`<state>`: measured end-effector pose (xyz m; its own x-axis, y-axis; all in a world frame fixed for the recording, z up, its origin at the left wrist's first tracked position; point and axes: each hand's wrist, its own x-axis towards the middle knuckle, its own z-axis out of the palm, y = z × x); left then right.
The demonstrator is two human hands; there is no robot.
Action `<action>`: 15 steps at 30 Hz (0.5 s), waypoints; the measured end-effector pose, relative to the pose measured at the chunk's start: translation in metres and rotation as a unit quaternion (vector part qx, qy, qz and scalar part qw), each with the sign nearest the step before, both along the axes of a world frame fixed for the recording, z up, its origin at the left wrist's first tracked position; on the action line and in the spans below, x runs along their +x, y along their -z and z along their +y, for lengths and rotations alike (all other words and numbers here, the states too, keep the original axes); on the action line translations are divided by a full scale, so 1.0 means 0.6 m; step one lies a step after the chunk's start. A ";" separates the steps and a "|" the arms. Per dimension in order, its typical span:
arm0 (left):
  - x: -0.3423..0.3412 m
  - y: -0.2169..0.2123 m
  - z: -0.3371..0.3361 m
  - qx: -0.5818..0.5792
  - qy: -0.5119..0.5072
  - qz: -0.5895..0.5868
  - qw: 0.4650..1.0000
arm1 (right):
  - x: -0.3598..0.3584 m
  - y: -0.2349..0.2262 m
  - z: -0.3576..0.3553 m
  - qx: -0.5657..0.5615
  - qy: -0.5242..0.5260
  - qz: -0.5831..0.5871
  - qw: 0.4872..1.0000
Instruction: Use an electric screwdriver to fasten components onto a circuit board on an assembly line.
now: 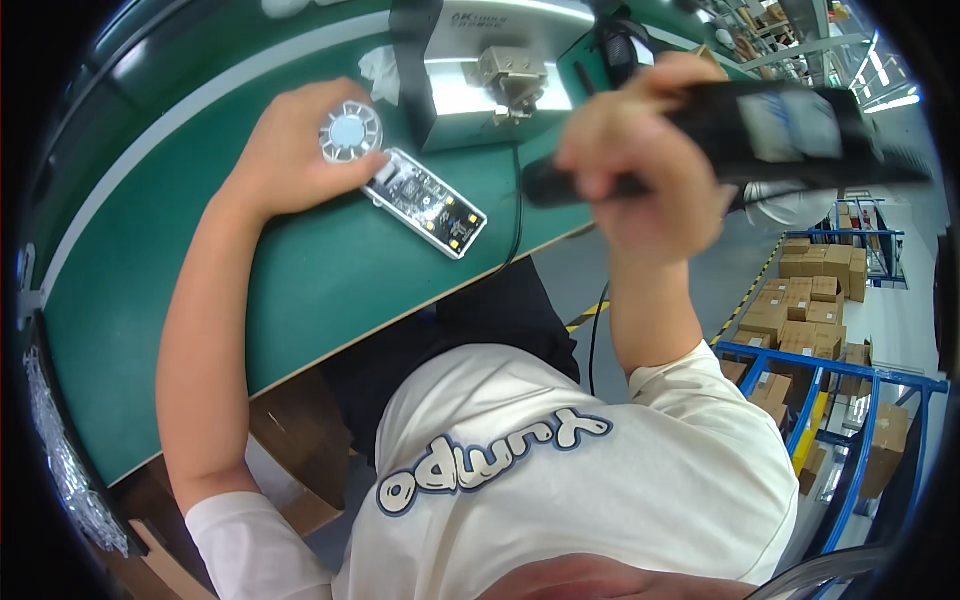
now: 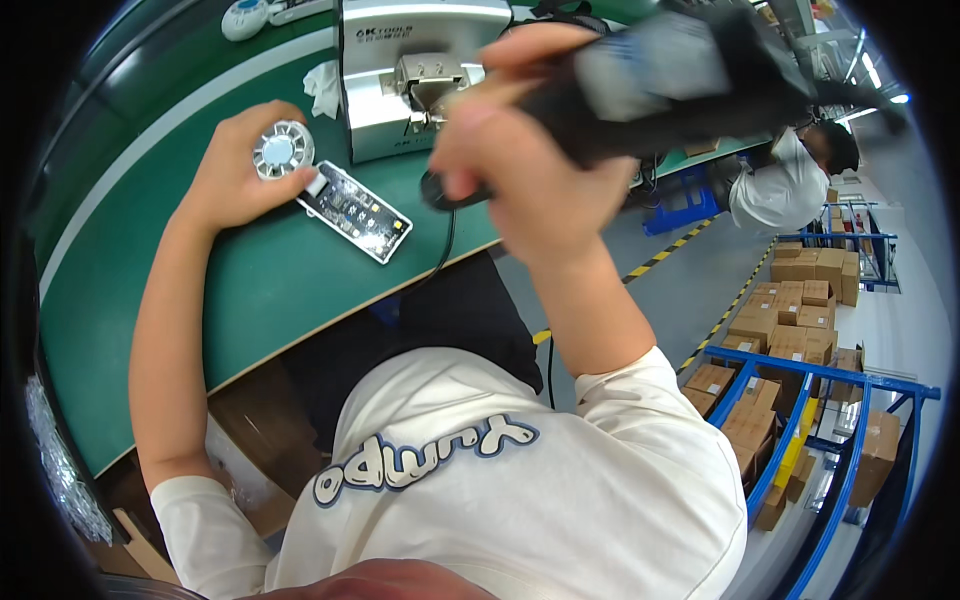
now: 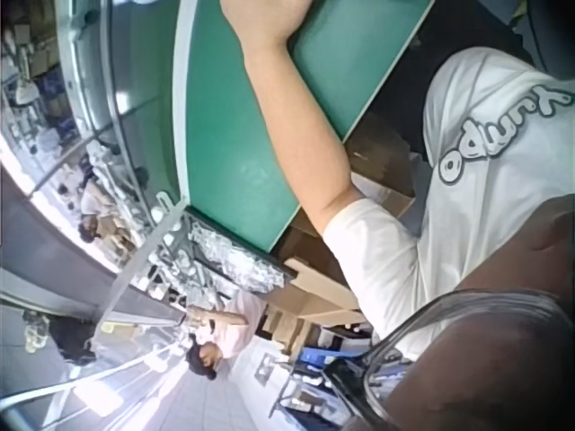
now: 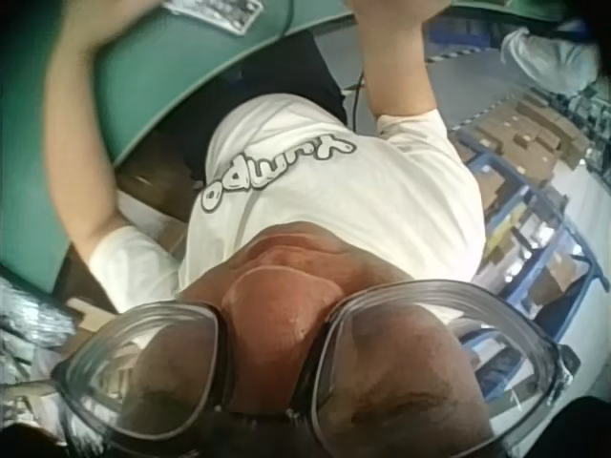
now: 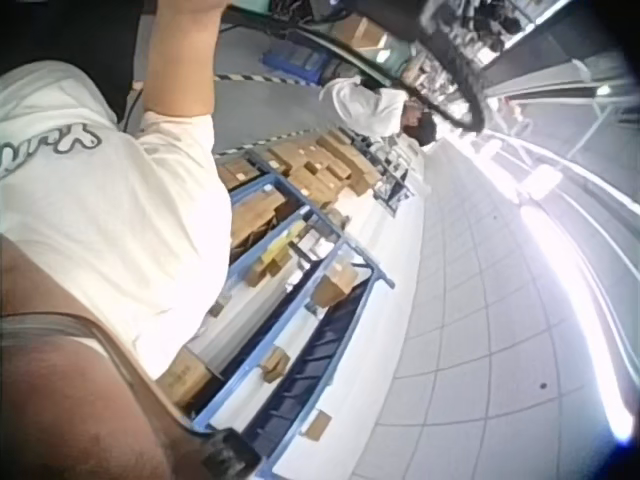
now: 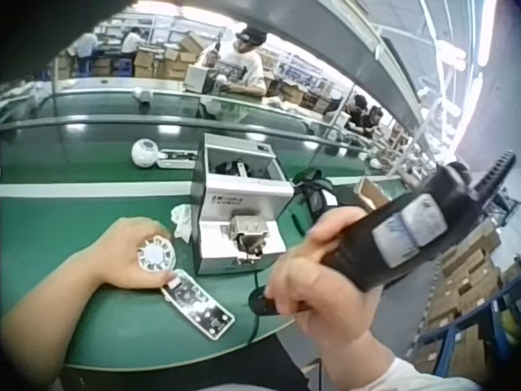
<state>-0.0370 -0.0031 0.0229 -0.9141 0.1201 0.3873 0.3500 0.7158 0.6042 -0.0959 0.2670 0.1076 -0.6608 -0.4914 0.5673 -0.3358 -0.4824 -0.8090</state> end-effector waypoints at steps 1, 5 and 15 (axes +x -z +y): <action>0.008 0.002 0.008 0.003 -0.009 -0.014 1.000 | -0.015 -0.014 0.009 -0.034 0.031 0.030 0.998; 0.013 -0.004 0.018 0.007 -0.021 -0.041 0.999 | -0.016 -0.047 -0.016 -0.102 0.161 0.083 0.978; 0.010 0.019 -0.003 -0.009 -0.080 0.008 0.997 | 0.008 -0.051 -0.051 0.012 0.171 -0.041 0.984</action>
<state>-0.0309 -0.0050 0.0118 -0.9159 -0.0194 0.4009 0.2401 0.7739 0.5860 -0.0911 0.2364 0.1379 -0.8325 -0.2450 0.4969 -0.4091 -0.3331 -0.8495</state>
